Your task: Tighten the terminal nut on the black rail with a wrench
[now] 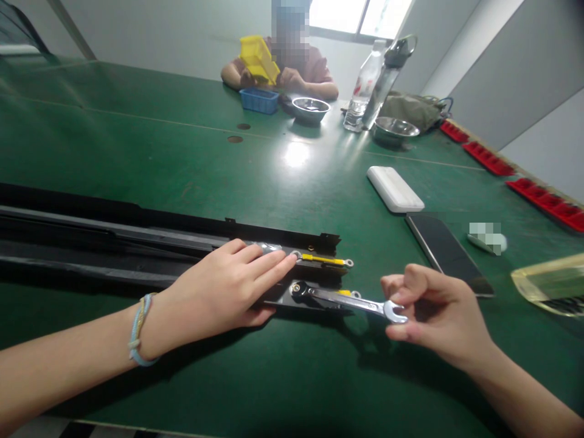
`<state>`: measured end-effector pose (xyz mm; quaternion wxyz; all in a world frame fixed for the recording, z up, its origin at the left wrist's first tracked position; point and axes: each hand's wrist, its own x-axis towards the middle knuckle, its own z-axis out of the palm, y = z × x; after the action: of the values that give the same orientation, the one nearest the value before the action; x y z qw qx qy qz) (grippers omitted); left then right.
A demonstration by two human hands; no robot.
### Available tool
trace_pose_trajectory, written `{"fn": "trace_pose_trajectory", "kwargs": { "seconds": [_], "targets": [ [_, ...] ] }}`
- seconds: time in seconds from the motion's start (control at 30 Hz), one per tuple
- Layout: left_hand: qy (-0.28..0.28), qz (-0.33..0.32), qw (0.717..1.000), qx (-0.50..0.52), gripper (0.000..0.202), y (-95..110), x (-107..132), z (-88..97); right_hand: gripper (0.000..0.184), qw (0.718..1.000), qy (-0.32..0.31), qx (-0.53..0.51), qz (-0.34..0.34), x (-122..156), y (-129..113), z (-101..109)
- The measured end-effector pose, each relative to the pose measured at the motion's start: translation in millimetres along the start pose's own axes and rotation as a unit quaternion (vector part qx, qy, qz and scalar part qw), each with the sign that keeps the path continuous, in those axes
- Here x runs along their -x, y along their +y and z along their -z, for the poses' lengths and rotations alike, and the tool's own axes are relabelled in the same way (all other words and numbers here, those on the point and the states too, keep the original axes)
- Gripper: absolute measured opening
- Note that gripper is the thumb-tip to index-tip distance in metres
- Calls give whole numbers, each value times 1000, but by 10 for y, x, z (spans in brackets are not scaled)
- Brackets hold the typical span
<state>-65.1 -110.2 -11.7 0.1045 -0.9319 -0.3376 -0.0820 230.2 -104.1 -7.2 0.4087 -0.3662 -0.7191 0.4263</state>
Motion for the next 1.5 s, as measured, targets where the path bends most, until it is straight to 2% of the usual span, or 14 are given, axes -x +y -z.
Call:
{"fn": "trace_pose_trajectory", "kwargs": {
  "seconds": [0.13, 0.23, 0.37, 0.6, 0.77, 0.93, 1.1, 1.23, 1.37, 1.5],
  "targets": [
    [3, 0, 1000, 0, 60, 14, 1, -7, 29, 998, 49, 25, -18, 3, 17, 20],
    [4, -2, 1000, -3, 59, 29, 3, -22, 26, 994, 86, 41, -58, -3, 16, 36],
    [5, -4, 1000, -4, 60, 41, 29, -4, 24, 990, 97, 34, -101, -33, -15, 23],
    [7, -3, 1000, 1, 60, 47, 58, 62, 29, 986, 107, 48, -122, -79, -51, -29],
    [8, -5, 1000, -1, 60, 38, 53, 65, 27, 990, 90, 33, -103, -60, -26, -15],
    [5, -5, 1000, -2, 59, -6, 51, 64, 28, 996, 66, 28, -54, -22, -6, 12],
    [1, -4, 1000, -2, 60, -47, 33, 66, 32, 999, -3, -32, -8, -8, -57, -39],
    [3, -6, 1000, -4, 60, -39, 9, 56, 33, 998, -25, -50, -3, 10, -72, -57],
    [3, -5, 1000, -4, 60, 0, -17, 4, 31, 999, -5, -31, -6, 33, 2, 8],
    [5, -3, 1000, -4, 61, 24, -15, -32, 29, 997, 59, 17, -35, 25, 57, 51]
  ]
}}
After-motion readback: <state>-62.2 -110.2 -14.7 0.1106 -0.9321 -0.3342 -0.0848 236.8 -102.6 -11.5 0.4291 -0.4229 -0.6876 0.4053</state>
